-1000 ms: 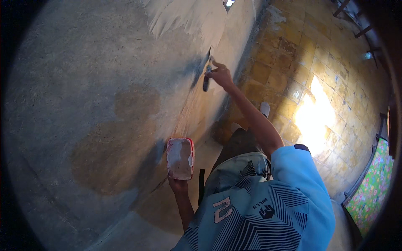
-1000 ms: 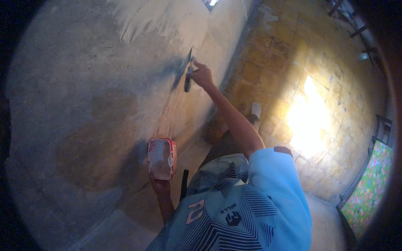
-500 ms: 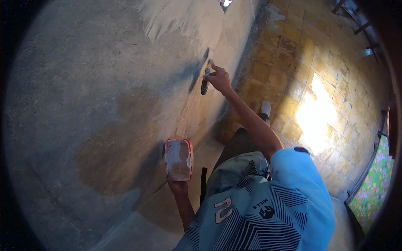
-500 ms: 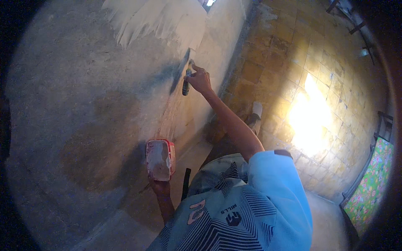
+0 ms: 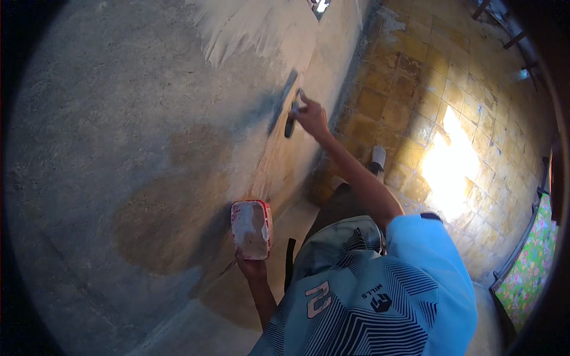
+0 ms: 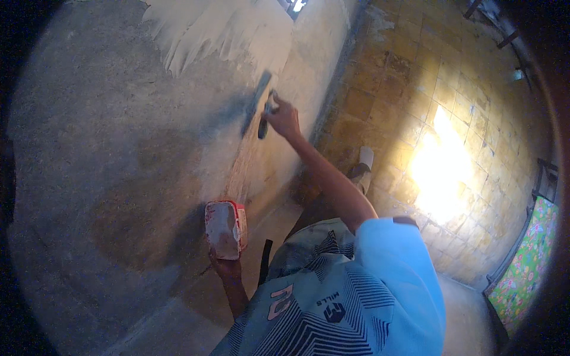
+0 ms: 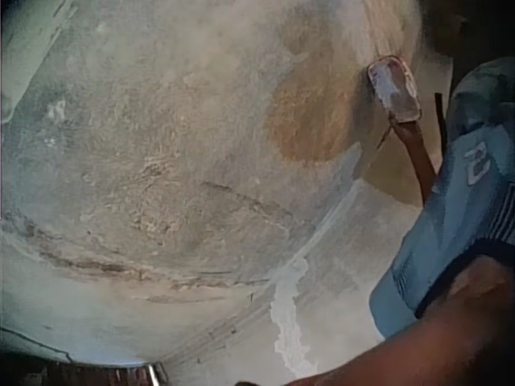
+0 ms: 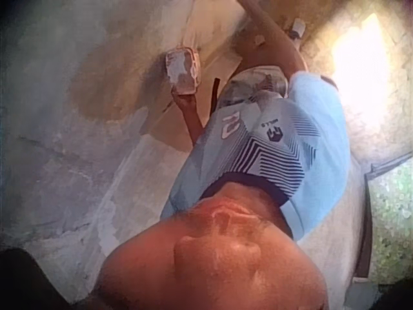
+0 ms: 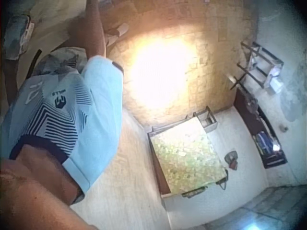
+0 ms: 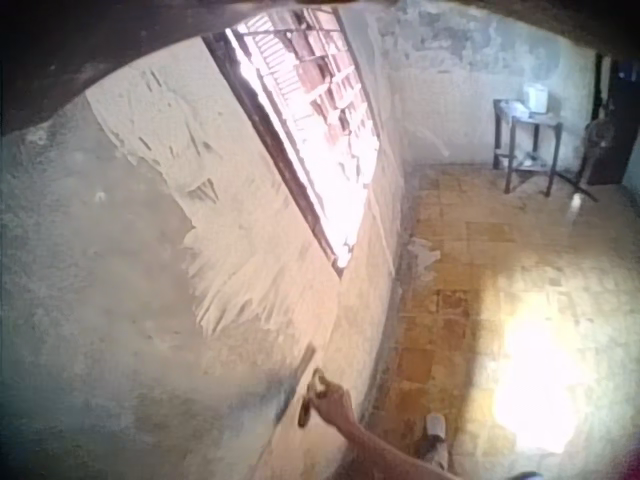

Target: The person applies filler to a damaged concrete wall using a putty knife.

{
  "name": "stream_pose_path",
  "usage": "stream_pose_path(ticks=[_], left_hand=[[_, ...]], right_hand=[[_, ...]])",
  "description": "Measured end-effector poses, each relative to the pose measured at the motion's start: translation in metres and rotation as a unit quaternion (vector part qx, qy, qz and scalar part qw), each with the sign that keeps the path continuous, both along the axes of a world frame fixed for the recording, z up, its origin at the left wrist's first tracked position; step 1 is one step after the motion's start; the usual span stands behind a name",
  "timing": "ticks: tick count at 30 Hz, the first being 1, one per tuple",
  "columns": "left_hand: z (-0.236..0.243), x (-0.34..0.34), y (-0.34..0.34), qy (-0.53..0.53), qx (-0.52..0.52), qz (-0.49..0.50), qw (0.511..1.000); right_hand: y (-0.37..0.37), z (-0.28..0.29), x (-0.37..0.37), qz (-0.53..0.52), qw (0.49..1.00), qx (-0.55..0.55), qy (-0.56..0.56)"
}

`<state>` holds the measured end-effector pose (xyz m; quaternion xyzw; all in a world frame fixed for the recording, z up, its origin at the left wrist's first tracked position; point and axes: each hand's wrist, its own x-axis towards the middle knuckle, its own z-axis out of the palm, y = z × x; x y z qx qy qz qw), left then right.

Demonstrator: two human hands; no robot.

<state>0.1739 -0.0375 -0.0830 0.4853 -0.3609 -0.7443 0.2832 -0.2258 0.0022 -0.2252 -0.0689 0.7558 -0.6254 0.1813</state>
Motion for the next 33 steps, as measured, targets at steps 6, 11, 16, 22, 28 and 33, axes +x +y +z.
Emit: stream_pose_path(ticks=[6, 11, 16, 22, 28, 33], left_hand=[[0.004, -0.010, 0.009, -0.005, -0.007, -0.005, 1.000], [0.009, 0.000, 0.008, -0.009, -0.002, -0.005, 1.000], [0.009, -0.001, 0.007, 0.011, 0.012, -0.016, 1.000], [0.008, -0.010, 0.011, 0.018, 0.006, 0.004, 1.000], [0.013, -0.008, 0.008, 0.006, -0.011, -0.009, 1.000], [0.008, -0.004, 0.011, 0.025, -0.018, 0.000, 1.000]], right_hand=[[-0.016, -0.006, 0.107, 0.090, 0.995, 0.013, -0.039], [0.038, 0.024, 0.162, 0.153, 0.977, -0.089, -0.119], [0.014, -0.009, -0.001, 0.043, 0.996, 0.014, -0.080], [-0.025, -0.040, 0.033, 0.109, 0.988, 0.073, -0.086], [0.030, 0.005, 0.162, 0.177, 0.974, -0.074, -0.118], [0.018, -0.047, -0.007, 0.088, 0.994, 0.050, -0.041]])
